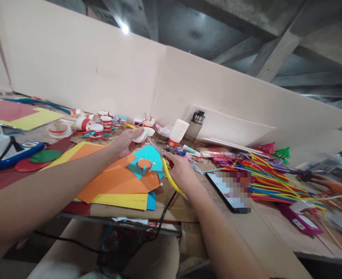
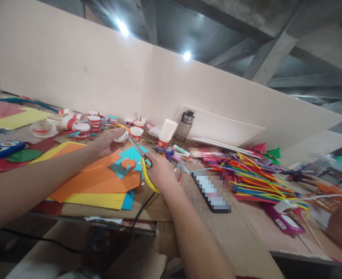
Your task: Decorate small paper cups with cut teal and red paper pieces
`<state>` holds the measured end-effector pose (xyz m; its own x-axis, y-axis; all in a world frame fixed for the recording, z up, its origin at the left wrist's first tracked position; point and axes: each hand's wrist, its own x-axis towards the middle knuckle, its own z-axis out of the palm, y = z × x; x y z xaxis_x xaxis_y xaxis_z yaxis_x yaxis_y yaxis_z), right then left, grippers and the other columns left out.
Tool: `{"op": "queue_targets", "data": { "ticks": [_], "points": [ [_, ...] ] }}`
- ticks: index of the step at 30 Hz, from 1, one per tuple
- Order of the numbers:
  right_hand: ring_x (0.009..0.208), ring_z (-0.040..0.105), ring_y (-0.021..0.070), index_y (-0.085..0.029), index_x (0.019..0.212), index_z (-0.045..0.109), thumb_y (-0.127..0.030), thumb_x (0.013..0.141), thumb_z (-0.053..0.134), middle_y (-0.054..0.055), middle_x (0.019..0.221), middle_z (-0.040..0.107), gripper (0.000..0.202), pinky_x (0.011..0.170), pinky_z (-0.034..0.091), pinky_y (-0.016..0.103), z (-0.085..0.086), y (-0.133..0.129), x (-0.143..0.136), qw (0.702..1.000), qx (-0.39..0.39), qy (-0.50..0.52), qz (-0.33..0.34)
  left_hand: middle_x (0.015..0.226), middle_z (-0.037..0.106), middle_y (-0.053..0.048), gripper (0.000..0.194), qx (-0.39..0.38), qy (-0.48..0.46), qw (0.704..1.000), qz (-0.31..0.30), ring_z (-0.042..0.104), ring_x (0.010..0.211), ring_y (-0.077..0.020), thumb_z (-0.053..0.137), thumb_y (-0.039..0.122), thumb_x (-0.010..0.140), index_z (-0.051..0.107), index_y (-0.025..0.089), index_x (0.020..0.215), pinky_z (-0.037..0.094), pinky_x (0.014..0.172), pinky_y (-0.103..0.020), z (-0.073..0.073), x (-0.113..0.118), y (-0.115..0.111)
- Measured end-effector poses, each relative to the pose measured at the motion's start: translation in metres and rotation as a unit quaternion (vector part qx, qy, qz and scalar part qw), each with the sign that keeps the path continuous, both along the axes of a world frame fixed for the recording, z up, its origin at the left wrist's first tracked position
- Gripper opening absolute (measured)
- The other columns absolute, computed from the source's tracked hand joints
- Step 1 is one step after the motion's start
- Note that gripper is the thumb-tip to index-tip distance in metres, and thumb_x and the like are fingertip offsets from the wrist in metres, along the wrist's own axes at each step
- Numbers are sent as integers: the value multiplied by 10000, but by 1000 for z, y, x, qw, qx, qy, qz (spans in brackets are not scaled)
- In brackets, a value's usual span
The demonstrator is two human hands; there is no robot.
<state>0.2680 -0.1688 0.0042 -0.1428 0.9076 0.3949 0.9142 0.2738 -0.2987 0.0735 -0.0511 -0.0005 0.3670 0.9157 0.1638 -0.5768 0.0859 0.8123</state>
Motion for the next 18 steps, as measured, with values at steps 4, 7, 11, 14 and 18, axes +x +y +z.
{"op": "queue_targets", "data": {
  "ticks": [4,7,11,14,18],
  "points": [
    [875,664,207,-265,1147,663,-325,858,556,57,994,733,314,753,466,257,1,-1,0,1000,-5,8,12,703,668,-48,155,11,-1,1000,-4,613,562,-93,599,227,869,639,104,783,514,509,-170,-1,0,2],
    [856,666,198,-262,1157,658,-325,866,543,51,974,736,319,747,464,251,0,0,0,1000,-15,12,21,697,665,-46,155,6,-6,1000,1,612,560,-90,607,235,866,641,105,787,496,488,-155,-1,-1,3],
    [940,663,209,-264,1193,633,-333,866,545,59,1069,719,345,781,457,259,0,0,1,1000,-3,-3,7,750,690,-63,148,6,-9,1000,-5,637,601,-106,588,227,876,653,106,820,509,506,-165,-1,-1,4],
    [966,659,208,-266,1202,625,-327,870,542,63,1093,713,347,794,454,256,0,-1,1,1000,0,-16,-1,749,693,-66,159,7,-10,1000,-7,638,603,-109,572,223,884,659,107,821,509,505,-168,-2,-1,5],
    [982,655,198,-279,1219,613,-321,880,532,50,1104,710,352,802,452,245,0,-2,0,1000,-2,-26,-5,755,693,-68,161,15,-9,1000,-6,639,615,-112,598,243,869,665,109,811,514,519,-174,-4,-1,6]
  ]
}}
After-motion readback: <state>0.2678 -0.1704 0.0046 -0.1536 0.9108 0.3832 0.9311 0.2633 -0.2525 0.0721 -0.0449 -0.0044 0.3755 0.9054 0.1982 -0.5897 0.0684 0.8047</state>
